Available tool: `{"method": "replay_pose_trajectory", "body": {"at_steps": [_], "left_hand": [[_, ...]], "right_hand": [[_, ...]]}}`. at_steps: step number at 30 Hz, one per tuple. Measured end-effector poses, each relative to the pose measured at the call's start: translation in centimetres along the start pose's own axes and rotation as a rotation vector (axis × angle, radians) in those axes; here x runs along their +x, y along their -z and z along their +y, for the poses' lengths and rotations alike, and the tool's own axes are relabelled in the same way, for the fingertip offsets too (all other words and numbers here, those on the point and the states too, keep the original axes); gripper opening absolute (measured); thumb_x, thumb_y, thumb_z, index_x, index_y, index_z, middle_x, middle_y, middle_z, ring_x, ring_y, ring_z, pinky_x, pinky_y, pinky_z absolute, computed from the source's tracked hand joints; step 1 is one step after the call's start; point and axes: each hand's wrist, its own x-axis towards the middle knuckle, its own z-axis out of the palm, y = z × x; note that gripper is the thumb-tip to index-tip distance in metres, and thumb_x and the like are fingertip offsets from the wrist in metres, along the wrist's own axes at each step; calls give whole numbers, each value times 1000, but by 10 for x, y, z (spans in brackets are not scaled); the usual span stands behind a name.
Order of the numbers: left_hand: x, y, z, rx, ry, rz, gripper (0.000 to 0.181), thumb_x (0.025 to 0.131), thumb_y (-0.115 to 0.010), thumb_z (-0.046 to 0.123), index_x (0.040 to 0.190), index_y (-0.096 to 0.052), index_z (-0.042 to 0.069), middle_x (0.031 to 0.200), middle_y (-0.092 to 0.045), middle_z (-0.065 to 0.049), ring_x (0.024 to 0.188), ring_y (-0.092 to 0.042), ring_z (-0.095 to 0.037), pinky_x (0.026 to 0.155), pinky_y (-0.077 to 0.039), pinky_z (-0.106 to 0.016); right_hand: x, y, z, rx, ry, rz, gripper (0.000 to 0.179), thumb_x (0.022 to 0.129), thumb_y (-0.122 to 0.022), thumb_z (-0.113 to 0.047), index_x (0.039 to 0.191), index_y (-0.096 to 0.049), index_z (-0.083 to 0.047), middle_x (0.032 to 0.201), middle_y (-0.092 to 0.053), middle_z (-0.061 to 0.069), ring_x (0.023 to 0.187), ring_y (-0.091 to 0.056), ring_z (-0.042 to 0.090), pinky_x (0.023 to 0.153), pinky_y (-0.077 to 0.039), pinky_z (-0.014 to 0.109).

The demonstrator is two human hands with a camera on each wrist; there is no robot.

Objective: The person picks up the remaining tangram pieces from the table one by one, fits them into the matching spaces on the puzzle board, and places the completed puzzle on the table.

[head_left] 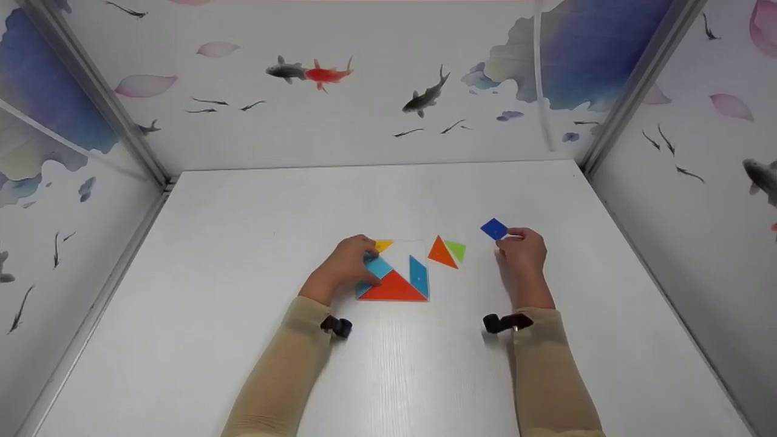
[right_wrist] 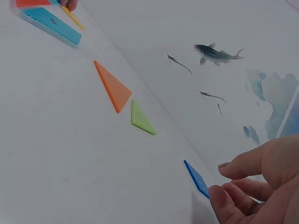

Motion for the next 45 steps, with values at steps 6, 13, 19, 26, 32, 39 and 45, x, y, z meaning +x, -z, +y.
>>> {"method": "replay_pose_trajectory", "body": {"at_steps": [6,13,19,26,32,39,45], "left_hand": [[-1,4,-2,20,-36,-11,54,82,-92,20,131,-73,7,156,-55,-10,149,-46,-32,123,-46,-46],[-1,4,-3,-21,-10,3,54,83,-92,19,133,-73,9,159,-53,-9,150,-44,-32,124,-45,-47],[-3,-1,-6,-31,7,-2,53,82,-92,18,131,-73,9,159,-53,-9,150,-44,-33,123,-46,-47],[-4,-2,-6,-20,-15,3,51,82,-92,17,129,-74,8,158,-55,-11,150,-45,-33,125,-44,-47],[-3,-2,-6,-26,-26,-3,51,83,-91,19,130,-74,8,157,-54,-11,149,-45,-34,123,-46,-48],[-4,0,-6,-2,-27,1,53,83,-91,19,131,-73,7,158,-54,-12,150,-44,-34,123,-45,-48],[-2,0,-3,-25,-15,-1,55,83,-91,18,134,-73,7,158,-53,-11,149,-44,-34,122,-47,-47]], "right_hand": [[4,-4,0,35,5,4,52,98,-71,-9,148,-57,-5,139,-61,17,121,-61,28,105,-54,36],[5,-4,-4,24,28,2,53,100,-69,-7,151,-55,-5,147,-56,19,135,-55,34,119,-48,43],[7,-5,4,40,7,-7,55,100,-70,-8,152,-54,-6,148,-56,19,135,-55,33,118,-48,43],[9,-9,9,48,28,11,55,98,-72,-8,150,-56,-7,146,-57,18,133,-55,33,117,-48,43],[12,-10,13,63,38,33,54,97,-71,-7,149,-57,-10,146,-56,15,133,-54,31,114,-51,42],[16,-9,15,87,49,28,53,98,-70,-7,149,-56,-12,146,-55,13,132,-55,30,111,-54,38],[19,-5,14,77,62,64,51,98,-69,-8,147,-58,-12,144,-57,11,131,-57,31,108,-55,38]]}}
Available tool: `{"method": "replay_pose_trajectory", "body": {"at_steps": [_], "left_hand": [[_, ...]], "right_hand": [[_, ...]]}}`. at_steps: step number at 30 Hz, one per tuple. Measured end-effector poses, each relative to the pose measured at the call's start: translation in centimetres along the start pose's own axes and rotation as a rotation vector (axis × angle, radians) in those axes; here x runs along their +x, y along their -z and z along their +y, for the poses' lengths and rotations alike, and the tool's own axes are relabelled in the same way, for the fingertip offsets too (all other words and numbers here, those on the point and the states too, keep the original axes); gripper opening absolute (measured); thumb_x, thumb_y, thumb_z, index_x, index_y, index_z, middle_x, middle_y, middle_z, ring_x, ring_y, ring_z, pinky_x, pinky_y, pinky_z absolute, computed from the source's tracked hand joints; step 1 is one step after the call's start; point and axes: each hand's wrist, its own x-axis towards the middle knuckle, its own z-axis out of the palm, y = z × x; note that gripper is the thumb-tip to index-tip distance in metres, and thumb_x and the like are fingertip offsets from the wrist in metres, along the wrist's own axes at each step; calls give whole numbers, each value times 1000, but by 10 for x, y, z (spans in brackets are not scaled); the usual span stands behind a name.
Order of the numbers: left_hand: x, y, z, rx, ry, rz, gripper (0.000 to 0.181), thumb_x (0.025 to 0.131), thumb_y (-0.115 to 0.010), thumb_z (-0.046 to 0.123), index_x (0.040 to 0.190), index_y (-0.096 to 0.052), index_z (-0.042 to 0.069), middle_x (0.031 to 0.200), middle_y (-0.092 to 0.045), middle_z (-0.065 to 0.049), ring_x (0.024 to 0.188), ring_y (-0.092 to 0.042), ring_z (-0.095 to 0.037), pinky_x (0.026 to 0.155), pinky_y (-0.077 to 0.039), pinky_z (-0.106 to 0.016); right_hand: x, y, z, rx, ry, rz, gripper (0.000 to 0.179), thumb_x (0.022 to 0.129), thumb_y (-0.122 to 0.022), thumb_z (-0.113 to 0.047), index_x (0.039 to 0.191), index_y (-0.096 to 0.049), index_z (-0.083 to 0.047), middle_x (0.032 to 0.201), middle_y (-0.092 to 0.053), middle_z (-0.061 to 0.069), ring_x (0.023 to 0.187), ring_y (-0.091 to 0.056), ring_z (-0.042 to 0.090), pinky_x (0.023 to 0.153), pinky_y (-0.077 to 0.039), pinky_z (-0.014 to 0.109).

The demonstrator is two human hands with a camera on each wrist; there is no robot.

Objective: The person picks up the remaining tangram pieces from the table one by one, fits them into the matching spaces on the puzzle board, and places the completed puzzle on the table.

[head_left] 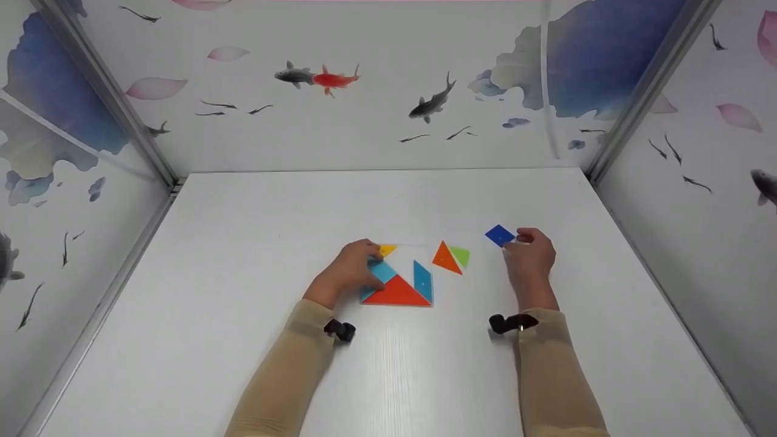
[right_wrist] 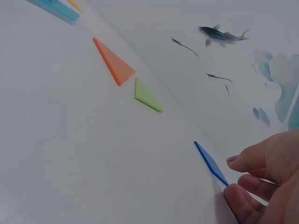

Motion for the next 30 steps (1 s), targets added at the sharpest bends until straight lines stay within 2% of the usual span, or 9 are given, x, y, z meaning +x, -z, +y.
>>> {"method": "replay_pose_trajectory", "body": {"at_steps": [4,12,16,23,30], "left_hand": [[0,0,0,2,3,0,55,83,-91,17,133,-73,8,157,-54,-10,148,-46,-33,122,-47,-46],[0,1,1,-12,-2,2,54,83,-91,17,133,-73,7,158,-53,-11,150,-44,-33,123,-45,-47],[1,1,0,-5,-9,-3,54,83,-91,17,133,-73,7,159,-53,-11,151,-44,-33,124,-44,-46],[1,-2,-3,-12,-23,-9,54,82,-92,17,132,-72,6,158,-54,-9,151,-44,-32,126,-41,-46],[2,2,2,-23,4,-14,54,83,-90,16,133,-72,7,161,-51,-7,153,-41,-32,128,-39,-47]], "right_hand": [[3,-1,1,-46,11,5,50,98,-69,-12,147,-59,-13,147,-58,11,132,-56,32,109,-54,41],[11,-6,4,-151,20,-1,57,100,-69,-20,154,-52,-15,158,-52,11,141,-54,35,113,-54,45],[11,-4,3,-154,25,-11,57,101,-69,-21,155,-52,-15,161,-50,11,144,-52,35,115,-53,46],[9,-3,3,-78,17,1,48,105,-62,-18,152,-55,-14,159,-50,14,139,-56,33,112,-55,43],[13,-7,-6,-128,36,-8,48,105,-64,-20,152,-54,-13,158,-51,13,142,-54,35,115,-53,45]]}}
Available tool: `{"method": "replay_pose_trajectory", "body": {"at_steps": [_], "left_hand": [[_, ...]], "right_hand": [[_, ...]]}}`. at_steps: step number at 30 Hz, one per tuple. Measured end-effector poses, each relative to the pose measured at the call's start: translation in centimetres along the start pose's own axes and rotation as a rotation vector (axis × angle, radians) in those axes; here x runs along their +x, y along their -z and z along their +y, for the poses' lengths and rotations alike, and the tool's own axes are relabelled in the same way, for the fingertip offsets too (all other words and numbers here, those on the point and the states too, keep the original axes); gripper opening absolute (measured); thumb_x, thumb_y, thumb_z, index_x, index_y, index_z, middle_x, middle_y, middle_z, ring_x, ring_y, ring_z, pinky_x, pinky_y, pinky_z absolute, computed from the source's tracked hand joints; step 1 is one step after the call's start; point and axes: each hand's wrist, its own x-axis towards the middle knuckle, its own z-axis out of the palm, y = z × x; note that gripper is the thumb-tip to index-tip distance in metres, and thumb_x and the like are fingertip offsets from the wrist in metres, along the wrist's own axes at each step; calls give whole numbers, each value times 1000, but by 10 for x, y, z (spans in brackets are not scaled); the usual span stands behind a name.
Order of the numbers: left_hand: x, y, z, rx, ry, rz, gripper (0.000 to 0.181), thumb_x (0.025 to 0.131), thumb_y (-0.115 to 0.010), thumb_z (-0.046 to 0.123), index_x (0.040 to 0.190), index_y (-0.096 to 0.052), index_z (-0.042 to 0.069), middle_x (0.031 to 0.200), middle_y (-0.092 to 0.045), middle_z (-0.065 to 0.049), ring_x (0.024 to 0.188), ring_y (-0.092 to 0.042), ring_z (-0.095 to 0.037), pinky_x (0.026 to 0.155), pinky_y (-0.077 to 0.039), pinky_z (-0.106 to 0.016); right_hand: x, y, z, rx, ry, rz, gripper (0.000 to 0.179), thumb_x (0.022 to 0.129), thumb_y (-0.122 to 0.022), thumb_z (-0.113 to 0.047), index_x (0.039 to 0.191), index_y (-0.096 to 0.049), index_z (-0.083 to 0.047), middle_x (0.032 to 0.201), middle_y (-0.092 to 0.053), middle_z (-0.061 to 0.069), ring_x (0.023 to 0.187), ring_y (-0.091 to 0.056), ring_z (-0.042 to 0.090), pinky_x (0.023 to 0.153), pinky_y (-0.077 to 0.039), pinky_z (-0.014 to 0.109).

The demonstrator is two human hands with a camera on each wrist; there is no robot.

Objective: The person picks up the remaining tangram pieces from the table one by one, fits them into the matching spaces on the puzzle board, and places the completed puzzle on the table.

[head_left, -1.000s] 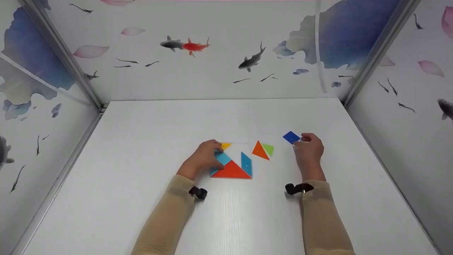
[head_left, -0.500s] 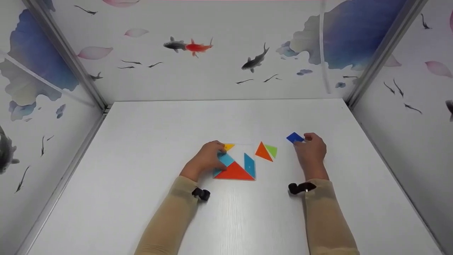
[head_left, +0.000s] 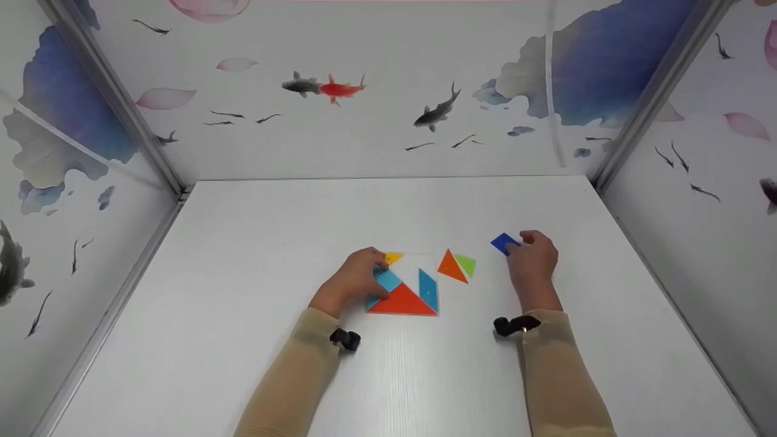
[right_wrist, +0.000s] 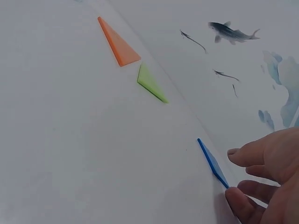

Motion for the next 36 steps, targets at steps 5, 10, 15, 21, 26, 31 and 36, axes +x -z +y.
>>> {"method": "replay_pose_trajectory", "body": {"at_steps": [5,10,15,21,26,31,36], "left_hand": [[-1,1,1,-3,-5,3,52,83,-90,15,131,-72,7,160,-51,-9,152,-43,-32,126,-41,-47],[-2,2,3,-1,15,6,53,84,-90,14,133,-72,7,161,-50,-9,153,-41,-33,126,-42,-48],[-3,2,0,-3,46,14,54,83,-91,14,134,-73,8,160,-51,-9,151,-43,-32,124,-44,-47],[-1,0,0,23,18,12,52,82,-91,14,130,-74,6,157,-54,-11,148,-46,-33,123,-46,-47],[-1,0,3,17,42,-3,53,82,-91,14,132,-74,7,159,-52,-10,149,-45,-33,123,-45,-48],[-1,0,5,8,54,14,54,83,-91,13,133,-73,8,158,-52,-9,148,-45,-32,123,-46,-48],[-1,-1,5,10,66,7,54,83,-91,13,133,-73,9,158,-52,-9,148,-45,-32,123,-46,-49]], "right_hand": [[1,-3,-3,9,7,-24,54,106,-64,-19,157,-49,-14,163,-46,13,147,-51,37,118,-51,48],[0,-5,-3,-54,61,-71,60,102,-68,-15,159,-48,-20,168,-43,13,153,-43,40,122,-45,53],[0,-8,0,-147,141,-96,49,100,-68,-12,149,-62,-17,162,-49,19,153,-41,45,124,-42,58],[5,-9,7,-187,209,-50,40,93,-71,-8,132,-73,-4,147,-61,26,142,-53,48,119,-47,56],[5,-5,7,-154,152,-63,37,93,-71,-6,130,-72,-2,146,-62,26,141,-55,47,118,-49,57],[1,-1,4,-130,138,-82,33,95,-70,-6,128,-70,-4,144,-62,23,139,-56,44,117,-50,57],[-3,2,4,-119,99,-129,35,99,-66,-6,134,-64,-7,148,-59,21,141,-54,43,118,-48,59]]}}
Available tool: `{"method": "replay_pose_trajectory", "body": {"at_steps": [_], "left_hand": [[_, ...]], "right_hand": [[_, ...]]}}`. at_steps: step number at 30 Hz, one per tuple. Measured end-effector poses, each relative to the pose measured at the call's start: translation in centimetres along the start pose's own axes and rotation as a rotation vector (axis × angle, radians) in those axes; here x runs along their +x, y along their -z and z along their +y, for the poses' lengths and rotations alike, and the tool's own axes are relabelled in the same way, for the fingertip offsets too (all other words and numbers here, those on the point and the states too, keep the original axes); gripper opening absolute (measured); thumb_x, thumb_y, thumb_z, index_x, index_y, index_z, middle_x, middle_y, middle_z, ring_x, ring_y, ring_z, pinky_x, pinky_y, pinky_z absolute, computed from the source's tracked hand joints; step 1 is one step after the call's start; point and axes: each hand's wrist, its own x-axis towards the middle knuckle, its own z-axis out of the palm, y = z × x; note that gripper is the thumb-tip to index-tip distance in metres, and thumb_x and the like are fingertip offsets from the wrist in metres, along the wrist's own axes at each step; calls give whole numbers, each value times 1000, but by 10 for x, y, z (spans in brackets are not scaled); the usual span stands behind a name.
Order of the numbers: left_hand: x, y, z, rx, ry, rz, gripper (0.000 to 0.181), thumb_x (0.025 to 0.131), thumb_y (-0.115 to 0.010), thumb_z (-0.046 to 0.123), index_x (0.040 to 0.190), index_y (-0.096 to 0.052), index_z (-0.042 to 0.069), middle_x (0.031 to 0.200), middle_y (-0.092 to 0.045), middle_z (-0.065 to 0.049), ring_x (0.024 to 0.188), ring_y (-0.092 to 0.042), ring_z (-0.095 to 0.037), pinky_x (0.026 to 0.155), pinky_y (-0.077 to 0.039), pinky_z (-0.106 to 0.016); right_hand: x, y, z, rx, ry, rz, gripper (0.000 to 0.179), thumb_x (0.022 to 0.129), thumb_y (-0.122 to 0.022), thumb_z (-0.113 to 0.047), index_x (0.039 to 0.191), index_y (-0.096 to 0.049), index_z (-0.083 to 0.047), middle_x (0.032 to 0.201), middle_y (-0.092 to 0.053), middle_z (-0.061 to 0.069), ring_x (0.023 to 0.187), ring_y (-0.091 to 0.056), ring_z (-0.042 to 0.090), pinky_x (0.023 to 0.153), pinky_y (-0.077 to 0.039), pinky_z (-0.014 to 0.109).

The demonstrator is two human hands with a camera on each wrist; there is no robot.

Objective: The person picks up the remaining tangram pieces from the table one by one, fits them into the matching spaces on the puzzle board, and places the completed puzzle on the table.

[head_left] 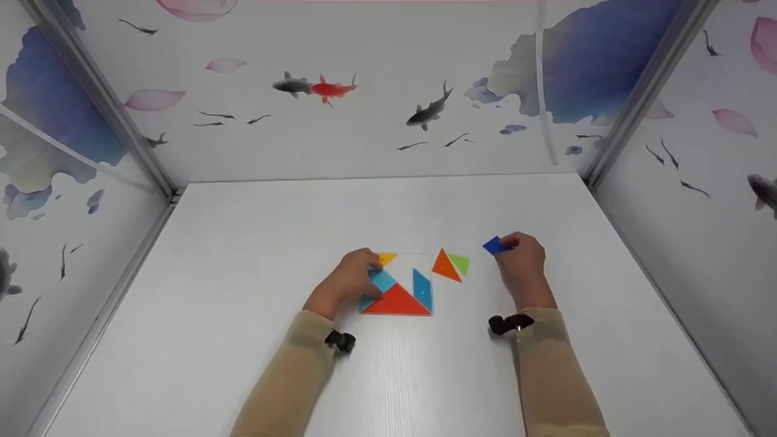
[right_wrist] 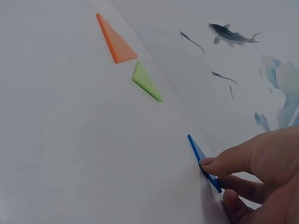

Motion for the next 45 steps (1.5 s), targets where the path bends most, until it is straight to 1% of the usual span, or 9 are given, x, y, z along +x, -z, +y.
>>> {"method": "replay_pose_trajectory", "body": {"at_steps": [7,12,15,19,23,29,34,38,45], "left_hand": [[0,2,-3,0,-29,4,54,82,-91,13,133,-73,7,155,-54,-10,145,-48,-32,122,-47,-48],[0,3,-3,16,-36,1,54,82,-91,14,133,-73,7,156,-53,-11,146,-47,-32,121,-48,-47],[0,1,-2,28,-55,-5,56,83,-91,15,134,-73,5,157,-53,-13,148,-46,-33,123,-46,-46],[1,0,0,31,-73,-8,56,83,-92,15,134,-72,4,154,-55,-12,144,-49,-32,123,-46,-46],[1,1,-1,17,-60,-8,56,83,-92,15,134,-73,5,152,-56,-11,141,-50,-31,120,-49,-45],[1,1,-3,3,-45,-8,56,83,-91,16,135,-72,6,158,-52,-11,148,-45,-33,122,-46,-46],[1,3,-4,13,-68,-1,56,81,-92,14,133,-73,4,154,-55,-12,145,-48,-33,123,-46,-46],[2,4,-5,13,-67,9,55,80,-93,14,131,-74,4,152,-57,-12,143,-49,-32,122,-46,-46],[4,4,-9,15,-76,-24,56,82,-92,17,134,-73,5,157,-54,-11,149,-44,-33,124,-45,-45]], "right_hand": [[-5,5,-5,-64,-72,-106,55,102,-56,-9,155,-44,-4,160,-47,23,147,-48,44,122,-43,59],[2,16,-8,-183,-77,-217,63,100,-57,-8,159,-38,1,162,-42,29,148,-43,50,124,-38,65],[7,21,-3,-217,-55,-252,65,97,-60,-7,157,-39,6,159,-44,33,147,-44,52,123,-39,64],[10,26,2,-231,-29,-255,62,95,-60,-6,153,-43,10,154,-48,35,143,-48,52,121,-43,62],[9,27,1,-239,-24,-262,60,94,-62,-7,150,-46,10,151,-50,34,140,-50,51,120,-44,61],[9,26,1,-240,-13,-237,61,93,-69,-6,148,-49,11,150,-51,36,139,-51,52,119,-45,62],[10,24,0,-218,-36,-222,60,95,-70,-7,149,-48,8,152,-50,34,141,-50,51,120,-44,61],[10,24,1,-182,-21,-214,56,97,-69,-9,147,-50,7,150,-51,33,140,-51,51,120,-44,61],[7,26,1,-179,2,-205,48,99,-67,-11,142,-54,7,145,-55,32,136,-53,48,118,-46,60]]}}
